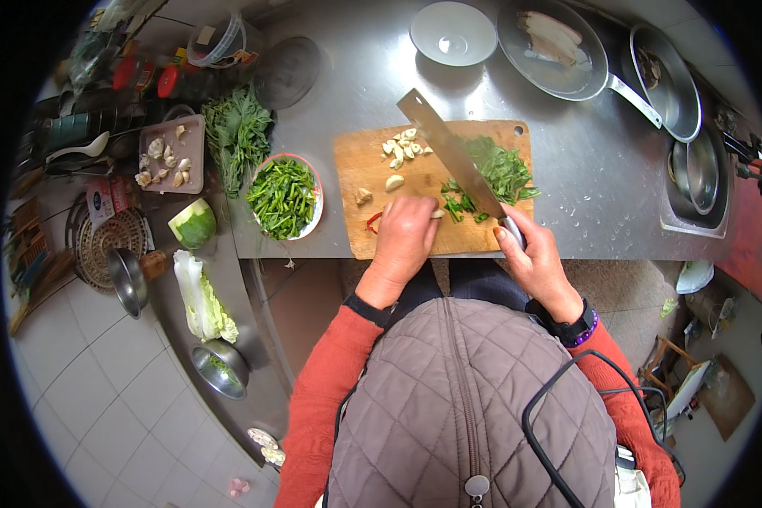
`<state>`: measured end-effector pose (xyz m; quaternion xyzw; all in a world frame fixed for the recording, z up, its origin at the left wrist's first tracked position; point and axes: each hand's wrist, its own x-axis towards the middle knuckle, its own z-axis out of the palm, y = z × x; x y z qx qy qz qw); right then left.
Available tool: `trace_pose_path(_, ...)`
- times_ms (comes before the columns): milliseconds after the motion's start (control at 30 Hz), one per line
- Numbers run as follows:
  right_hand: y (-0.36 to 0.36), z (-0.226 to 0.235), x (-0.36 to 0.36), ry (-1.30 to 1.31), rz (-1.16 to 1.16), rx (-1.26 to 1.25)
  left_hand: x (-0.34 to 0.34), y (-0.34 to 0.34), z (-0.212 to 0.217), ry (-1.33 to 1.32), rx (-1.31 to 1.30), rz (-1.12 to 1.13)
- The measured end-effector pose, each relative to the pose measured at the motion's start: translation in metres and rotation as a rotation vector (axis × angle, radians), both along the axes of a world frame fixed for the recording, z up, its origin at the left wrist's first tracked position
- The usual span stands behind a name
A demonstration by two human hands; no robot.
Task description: The person peels garlic cloves by hand, rinses them in a sink, then moves to a cutting board to slice garlic and a red chili pepper with a cleaver. The chopped pieces are placed on the board alongside pre-chopped greens.
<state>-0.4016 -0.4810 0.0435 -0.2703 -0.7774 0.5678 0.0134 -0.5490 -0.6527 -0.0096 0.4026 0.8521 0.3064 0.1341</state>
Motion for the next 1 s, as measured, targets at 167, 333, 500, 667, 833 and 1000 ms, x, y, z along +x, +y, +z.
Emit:
trace_pose_path(167,0.001,-0.002,-0.002,0.043,-0.015,-0.009,-0.035,-0.004,-0.002,0.084,0.137,0.230)
trace_pose_path(333,0.002,0.000,-0.006,0.022,0.001,0.000,-0.041,-0.005,-0.017,0.265,-0.063,0.103)
trace_pose_path(500,0.004,0.005,-0.013,-0.061,0.013,-0.033,-0.036,0.002,-0.024,0.385,-0.036,0.030)
trace_pose_path(667,0.005,0.006,-0.013,-0.058,0.029,0.008,-0.036,-0.003,-0.008,0.187,0.013,0.084)
trace_pose_path(833,0.004,0.003,-0.011,0.005,0.009,0.002,-0.023,-0.037,0.028,-0.191,0.143,0.188)
trace_pose_path(1000,0.002,0.001,-0.014,0.029,0.026,-0.014,0.012,-0.044,0.028,-0.145,-0.032,0.122)
